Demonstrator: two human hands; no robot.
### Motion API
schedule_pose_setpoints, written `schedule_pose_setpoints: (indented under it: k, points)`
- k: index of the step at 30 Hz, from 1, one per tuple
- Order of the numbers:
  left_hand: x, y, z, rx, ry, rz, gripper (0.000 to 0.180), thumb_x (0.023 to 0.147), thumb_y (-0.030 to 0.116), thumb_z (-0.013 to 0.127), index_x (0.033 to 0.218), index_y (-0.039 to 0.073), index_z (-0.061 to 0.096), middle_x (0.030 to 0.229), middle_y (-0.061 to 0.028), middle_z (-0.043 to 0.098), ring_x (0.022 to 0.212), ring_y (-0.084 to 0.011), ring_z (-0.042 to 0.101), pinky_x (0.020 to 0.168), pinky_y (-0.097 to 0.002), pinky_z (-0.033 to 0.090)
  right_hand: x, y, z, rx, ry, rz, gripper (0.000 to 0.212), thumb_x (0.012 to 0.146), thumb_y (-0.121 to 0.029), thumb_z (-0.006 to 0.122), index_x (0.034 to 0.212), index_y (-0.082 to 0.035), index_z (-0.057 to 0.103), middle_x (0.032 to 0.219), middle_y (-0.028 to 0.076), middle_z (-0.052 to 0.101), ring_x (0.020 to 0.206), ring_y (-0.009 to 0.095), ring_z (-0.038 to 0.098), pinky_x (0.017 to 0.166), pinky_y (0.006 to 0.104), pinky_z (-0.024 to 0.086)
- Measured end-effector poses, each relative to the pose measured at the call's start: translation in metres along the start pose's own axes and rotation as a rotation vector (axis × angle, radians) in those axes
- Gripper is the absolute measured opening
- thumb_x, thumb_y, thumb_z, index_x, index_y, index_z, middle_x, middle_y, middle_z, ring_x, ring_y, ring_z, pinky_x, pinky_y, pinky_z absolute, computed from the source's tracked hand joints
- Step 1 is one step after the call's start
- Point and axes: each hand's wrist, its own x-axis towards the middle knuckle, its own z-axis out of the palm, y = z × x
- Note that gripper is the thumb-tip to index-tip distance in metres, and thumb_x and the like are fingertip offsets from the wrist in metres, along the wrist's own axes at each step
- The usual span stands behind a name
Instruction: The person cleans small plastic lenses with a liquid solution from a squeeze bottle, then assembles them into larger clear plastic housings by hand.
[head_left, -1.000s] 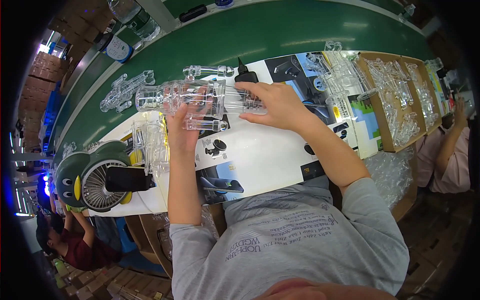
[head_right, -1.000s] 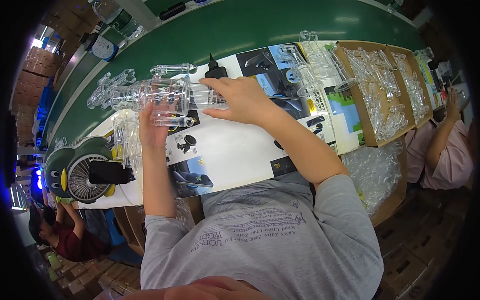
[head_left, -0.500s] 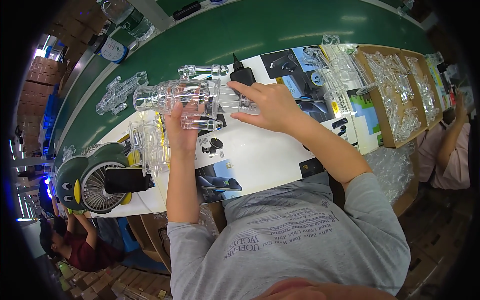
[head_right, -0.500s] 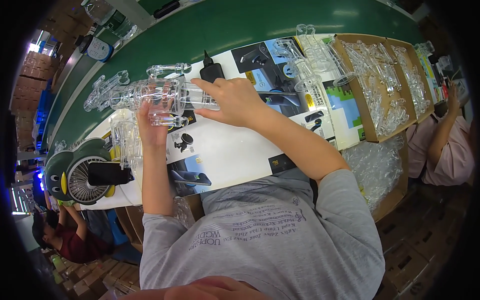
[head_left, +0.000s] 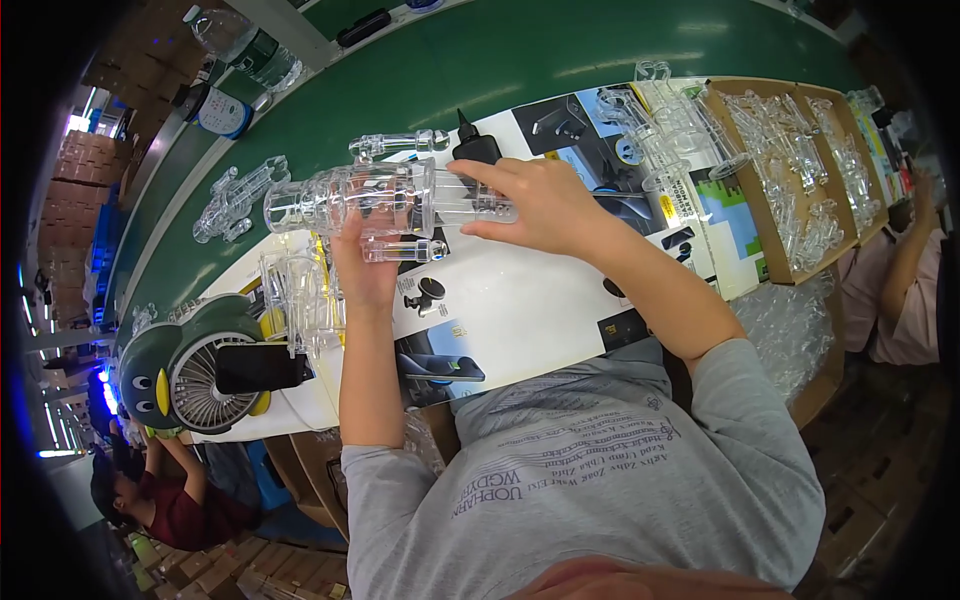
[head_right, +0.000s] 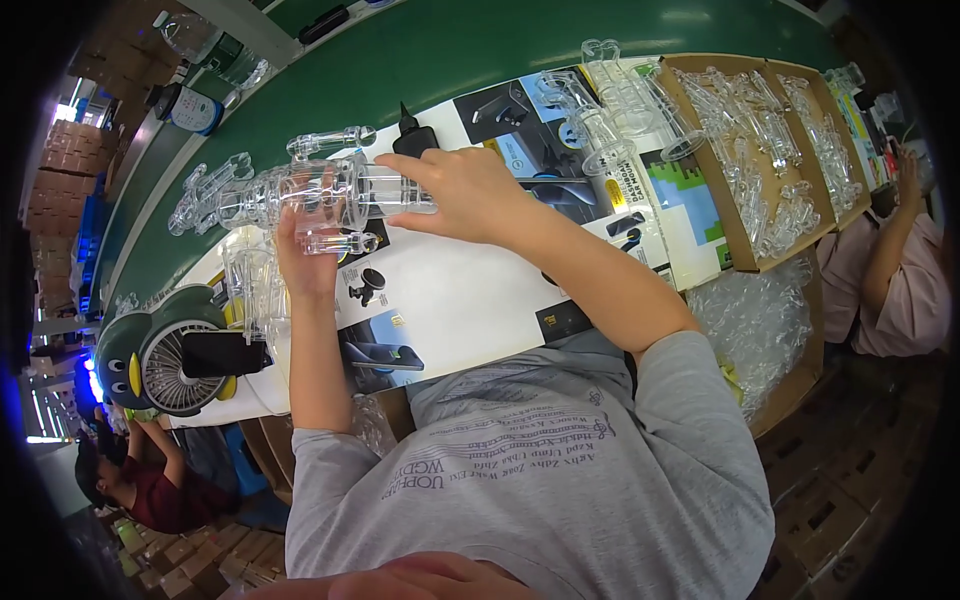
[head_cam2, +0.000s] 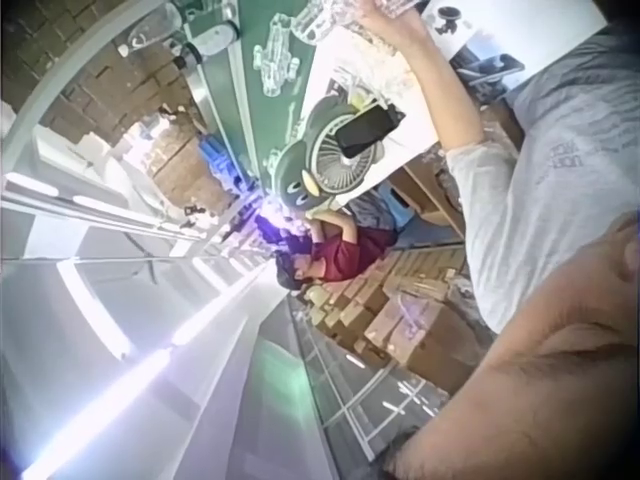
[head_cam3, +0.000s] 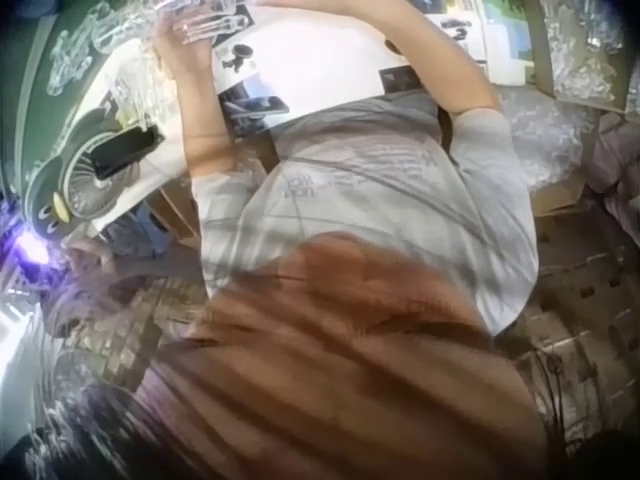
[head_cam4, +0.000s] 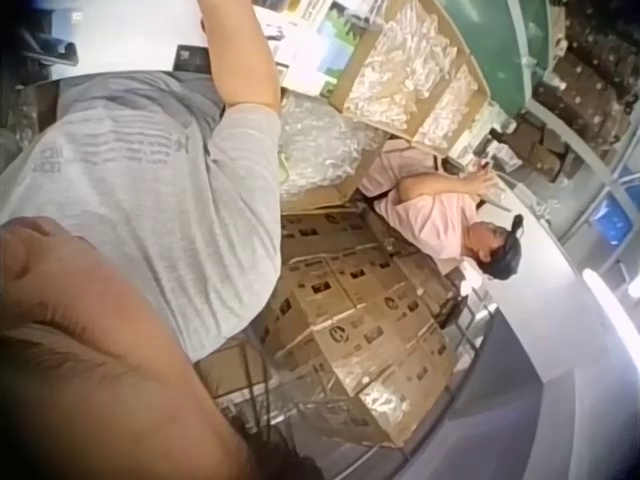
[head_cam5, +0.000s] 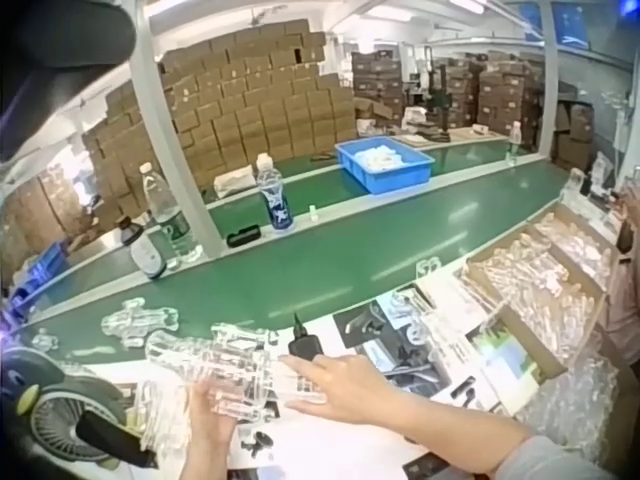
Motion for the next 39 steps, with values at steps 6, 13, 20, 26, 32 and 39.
schedule_pose_setpoints:
  k: [6,13,20,26,32,39]
  points:
    - [-0.002,0.002,0.001,-0.036,0.004,0.01,0.056,0.085,0.017,0.055,0.133,0.007,0.027,0.129,-0.0169,0.041,0.119,-0.0352,0.043,0.096,-0.0496,0.041,0.005,-0.003,-0.012,-0.062,-0.015,-0.015,0.058,0.067,-0.037,0.072,0.117,-0.018,0.051,0.085,0.005,0.062,0.075,0.023,0.061,0.066,0.0337,0.046]
    - [0.004,0.004,0.003,0.025,-0.026,-0.037,0.052,0.09,0.023,0.048,0.133,0.003,0.027,0.133,-0.0215,0.036,0.122,-0.0369,0.039,0.103,-0.0454,0.032,0.044,0.016,-0.048,-0.197,-0.042,0.068,0.054,0.066,-0.034,0.073,0.114,-0.016,0.054,0.098,0.006,0.061,0.086,0.024,0.061,0.074,0.0368,0.048]
    - [0.002,0.007,0.007,0.087,-0.021,-0.005,0.049,0.092,0.018,0.043,0.135,0.004,0.023,0.134,-0.0233,0.034,0.12,-0.0364,0.042,0.1,-0.0447,0.036,0.096,0.119,-0.079,-0.517,-0.006,0.153,0.059,0.065,-0.041,0.073,0.117,-0.019,0.053,0.098,0.005,0.063,0.093,0.025,0.06,0.077,0.0382,0.049]
    - [0.0,0.004,0.009,0.151,-0.012,-0.036,0.047,0.092,0.019,0.044,0.133,0.004,0.027,0.131,-0.0216,0.038,0.117,-0.034,0.046,0.097,-0.0427,0.039,0.105,0.174,-0.098,-0.566,-0.179,0.237,0.057,0.067,-0.034,0.072,0.119,-0.02,0.051,0.101,0.005,0.063,0.097,0.024,0.059,0.08,0.0381,0.047]
    - [0.001,0.005,0.012,0.21,0.008,-0.059,0.047,0.092,0.023,0.045,0.131,0.003,0.029,0.127,-0.0194,0.042,0.11,-0.0288,0.051,0.093,-0.0383,0.041,0.1,0.196,-0.087,-0.864,-0.222,0.417,0.056,0.069,-0.023,0.069,0.12,-0.024,0.046,0.106,0.004,0.059,0.104,0.024,0.055,0.083,0.0453,0.044]
    - [0.001,0.004,0.008,0.251,0.013,-0.072,0.041,0.092,0.023,0.045,0.126,0.003,0.034,0.125,-0.017,0.045,0.101,-0.0245,0.056,0.089,-0.035,0.043,0.096,0.179,-0.076,-0.836,-0.12,0.479,0.065,0.067,-0.016,0.069,0.125,-0.024,0.042,0.115,0.006,0.054,0.109,0.026,0.051,0.086,0.0462,0.043]
